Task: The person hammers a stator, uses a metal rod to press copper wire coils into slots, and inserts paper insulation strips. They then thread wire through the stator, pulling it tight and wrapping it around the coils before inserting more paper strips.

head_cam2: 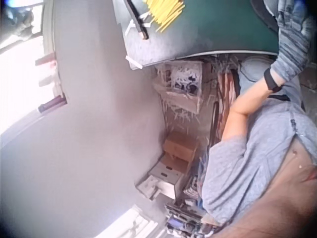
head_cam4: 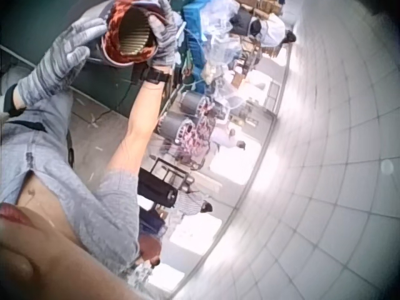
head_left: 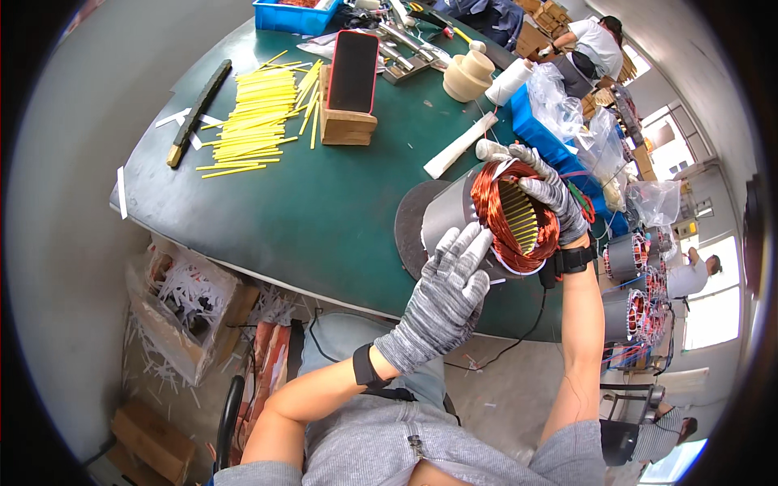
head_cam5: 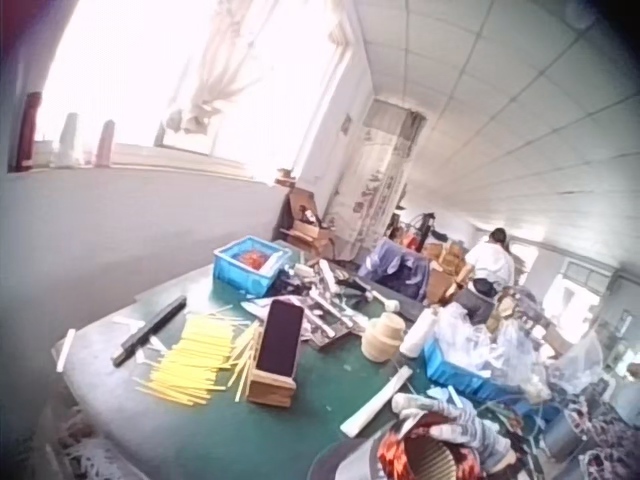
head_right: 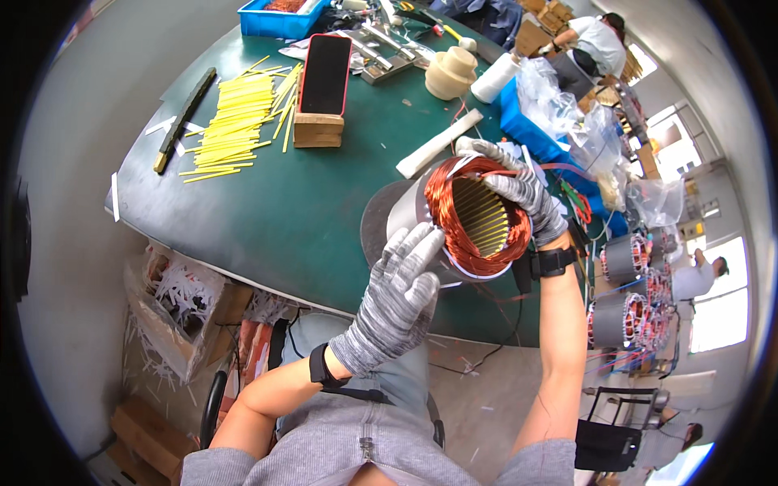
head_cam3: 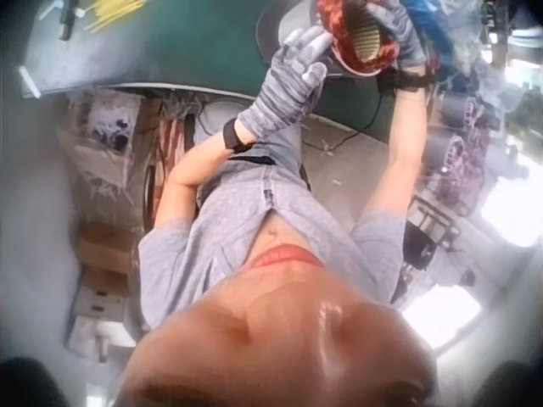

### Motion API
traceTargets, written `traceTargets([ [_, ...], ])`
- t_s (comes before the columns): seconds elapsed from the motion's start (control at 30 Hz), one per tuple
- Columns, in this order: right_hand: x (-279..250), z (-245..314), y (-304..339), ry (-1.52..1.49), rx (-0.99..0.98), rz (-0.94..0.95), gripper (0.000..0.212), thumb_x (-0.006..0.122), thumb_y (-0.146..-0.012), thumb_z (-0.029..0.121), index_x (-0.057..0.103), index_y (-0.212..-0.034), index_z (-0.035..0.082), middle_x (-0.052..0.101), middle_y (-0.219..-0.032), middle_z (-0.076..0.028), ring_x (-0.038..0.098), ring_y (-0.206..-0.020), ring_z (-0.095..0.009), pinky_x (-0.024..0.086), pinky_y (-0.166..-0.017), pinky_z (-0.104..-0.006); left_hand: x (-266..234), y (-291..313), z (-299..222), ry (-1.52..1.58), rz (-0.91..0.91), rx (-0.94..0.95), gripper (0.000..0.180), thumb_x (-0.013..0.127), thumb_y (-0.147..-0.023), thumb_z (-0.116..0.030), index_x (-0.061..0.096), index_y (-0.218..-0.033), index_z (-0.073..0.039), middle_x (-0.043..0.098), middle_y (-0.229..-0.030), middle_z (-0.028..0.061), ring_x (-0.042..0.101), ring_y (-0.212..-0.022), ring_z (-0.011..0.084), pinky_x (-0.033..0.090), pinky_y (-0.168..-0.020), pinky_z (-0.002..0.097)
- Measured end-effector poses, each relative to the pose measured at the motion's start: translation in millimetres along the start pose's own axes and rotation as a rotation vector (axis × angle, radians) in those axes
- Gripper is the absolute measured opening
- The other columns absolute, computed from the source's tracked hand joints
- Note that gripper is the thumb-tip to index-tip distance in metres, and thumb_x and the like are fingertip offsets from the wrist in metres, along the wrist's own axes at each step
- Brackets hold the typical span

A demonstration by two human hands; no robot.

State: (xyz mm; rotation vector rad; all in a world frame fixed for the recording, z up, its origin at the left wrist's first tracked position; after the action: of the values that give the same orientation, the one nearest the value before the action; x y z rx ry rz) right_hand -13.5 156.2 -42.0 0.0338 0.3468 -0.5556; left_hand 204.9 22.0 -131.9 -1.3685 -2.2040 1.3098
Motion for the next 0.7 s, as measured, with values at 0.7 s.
traceTargets([
  [0.7,3,-7,2,-0.144,0.125,-0.051,0.057,0.067,-0.084,0.019,0.050,-0.137,0.010,0.050,-0.140,-0.015,0.047,-0.130,-0.026,0.032,-0.111,-0.0378,-7,9,-14,0.007,0.120,-0.018,0.015,0.058,-0.087,-0.009,0.057,-0.101,-0.002,0.053,-0.130,0.0224,0.049,-0.124,0.0377,0.038,-0.106,0.0476],
])
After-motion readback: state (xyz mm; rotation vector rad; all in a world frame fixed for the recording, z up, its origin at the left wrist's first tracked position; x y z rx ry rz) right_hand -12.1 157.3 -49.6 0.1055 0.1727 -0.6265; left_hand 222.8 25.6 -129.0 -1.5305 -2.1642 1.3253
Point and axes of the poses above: each hand's wrist, its own y-axis away from the middle knuckle, its own x-axis out of the palm, z = x × y, the point moved 1 cm from there along -y, towards the middle knuckle
